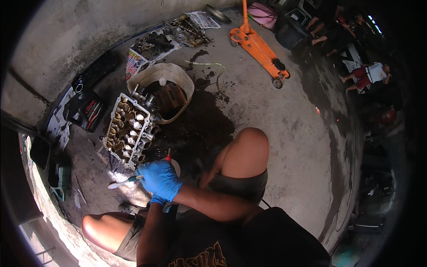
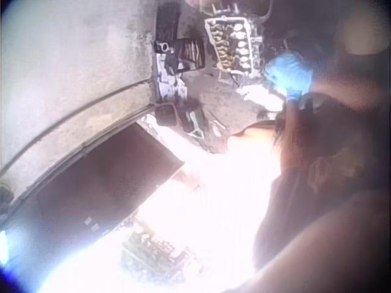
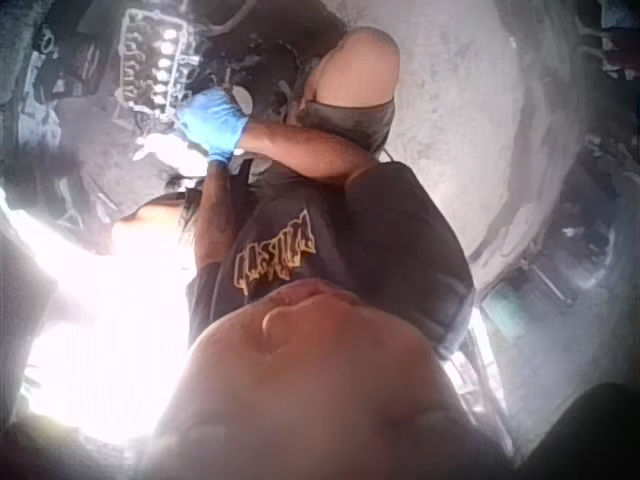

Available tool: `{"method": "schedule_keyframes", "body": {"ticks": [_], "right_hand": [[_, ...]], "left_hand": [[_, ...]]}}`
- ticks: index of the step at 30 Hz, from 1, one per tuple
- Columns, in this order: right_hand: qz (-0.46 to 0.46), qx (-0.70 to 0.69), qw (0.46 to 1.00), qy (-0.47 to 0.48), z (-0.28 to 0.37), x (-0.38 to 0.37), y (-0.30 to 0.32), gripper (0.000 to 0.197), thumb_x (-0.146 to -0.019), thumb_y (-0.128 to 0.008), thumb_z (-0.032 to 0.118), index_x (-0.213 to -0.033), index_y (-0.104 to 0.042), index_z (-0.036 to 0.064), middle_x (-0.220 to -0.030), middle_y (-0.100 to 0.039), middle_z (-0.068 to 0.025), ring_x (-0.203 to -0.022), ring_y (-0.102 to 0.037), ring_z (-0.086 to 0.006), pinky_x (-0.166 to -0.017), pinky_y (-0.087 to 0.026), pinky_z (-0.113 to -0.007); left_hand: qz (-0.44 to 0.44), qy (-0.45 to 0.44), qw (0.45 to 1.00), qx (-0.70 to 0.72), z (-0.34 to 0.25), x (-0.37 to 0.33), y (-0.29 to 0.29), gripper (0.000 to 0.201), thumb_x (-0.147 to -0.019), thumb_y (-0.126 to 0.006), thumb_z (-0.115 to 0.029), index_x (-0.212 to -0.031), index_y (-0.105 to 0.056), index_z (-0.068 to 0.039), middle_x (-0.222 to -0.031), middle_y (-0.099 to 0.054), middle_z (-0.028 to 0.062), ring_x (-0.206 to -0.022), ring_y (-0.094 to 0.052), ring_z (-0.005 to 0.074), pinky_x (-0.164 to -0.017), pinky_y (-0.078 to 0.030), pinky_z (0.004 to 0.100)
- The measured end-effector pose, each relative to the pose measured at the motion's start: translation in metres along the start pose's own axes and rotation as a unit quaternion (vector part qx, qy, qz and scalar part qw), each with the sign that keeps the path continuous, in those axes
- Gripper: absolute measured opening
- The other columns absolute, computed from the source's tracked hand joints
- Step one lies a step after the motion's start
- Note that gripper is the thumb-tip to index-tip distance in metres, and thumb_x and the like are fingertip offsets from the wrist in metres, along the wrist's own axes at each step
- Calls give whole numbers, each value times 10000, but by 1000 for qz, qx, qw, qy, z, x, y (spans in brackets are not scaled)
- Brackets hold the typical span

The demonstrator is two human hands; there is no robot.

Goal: The person cleans a disassembled engine cylinder head using a spray bottle and a toothbrush. They repeatedly spray cleaner into the valve seats and scrub the surfaces while sitting on the floor.

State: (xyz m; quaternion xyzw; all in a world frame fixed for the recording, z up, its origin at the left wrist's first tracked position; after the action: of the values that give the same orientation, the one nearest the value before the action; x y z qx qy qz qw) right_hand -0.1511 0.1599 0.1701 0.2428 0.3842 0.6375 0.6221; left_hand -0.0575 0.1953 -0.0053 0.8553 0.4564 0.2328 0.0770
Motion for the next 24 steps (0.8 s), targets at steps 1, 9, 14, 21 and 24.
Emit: {"method": "schedule_keyframes", "body": {"ticks": [1, 9, 14, 21, 24], "right_hand": [[-28, -3, 999, 35, 1, 2, 0, 90, -687, -631, 155, -703, -615, 68, -637, -627, -131, -584, -649, -302, -535, -491, -450], [79, 53, 991, -97, -7, -1, 2, 101, -696, -626, 139, -728, -660, 49, -667, -653, -149, -616, -669, -312, -556, -518, -447], [-19, 25, 999, 6, 0, 1, 3, 115, -742, -650, 197, -728, -644, 83, -672, -638, -125, -639, -656, -308, -576, -512, -438], [64, 51, 994, -76, -14, -2, -5, 114, -716, -629, 157, -751, -677, 59, -688, -661, -174, -635, -676, -335, -574, -534, -448], [-17, -9, 1000, 2, -3, -1, 0, 113, -713, -633, 163, -731, -655, 53, -664, -644, -169, -608, -662, -332, -556, -511, -457]], "left_hand": [[1, 7, 1000, 6, 3, 0, -1, 582, -892, -617, -362, -1336, -487, -9, -1333, -542, 199, -1243, -511, 299, -1046, -395, 387], [2, 55, 995, -85, 29, -1, -1, 605, -847, -663, -365, -1305, -512, 0, -1290, -564, 220, -1211, -530, 309, -1022, -405, 387], [-21, 21, 1000, -5, 15, 3, 2, 585, -838, -678, -315, -1295, -514, 11, -1268, -578, 203, -1181, -541, 268, -1006, -415, 372], [-43, 7, 998, 47, -2, 1, -3, 546, -838, -682, -265, -1276, -521, 18, -1228, -597, 179, -1129, -557, 226, -983, -431, 359], [-59, -26, 998, 12, 4, -3, -4, 541, -839, -682, -260, -1275, -521, 17, -1226, -598, 175, -1124, -559, 223, -981, -433, 356]]}}
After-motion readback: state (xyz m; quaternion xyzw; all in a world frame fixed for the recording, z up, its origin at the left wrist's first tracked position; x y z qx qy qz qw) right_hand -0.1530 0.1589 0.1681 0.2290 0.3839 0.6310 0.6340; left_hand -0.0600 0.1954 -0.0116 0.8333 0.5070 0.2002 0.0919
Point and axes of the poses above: each hand's wrist, its own x-axis away from the middle knuckle, its own y-axis out of the back of the hand, z = x × y, the point moved 3 cm from there along -x, towards the middle knuckle
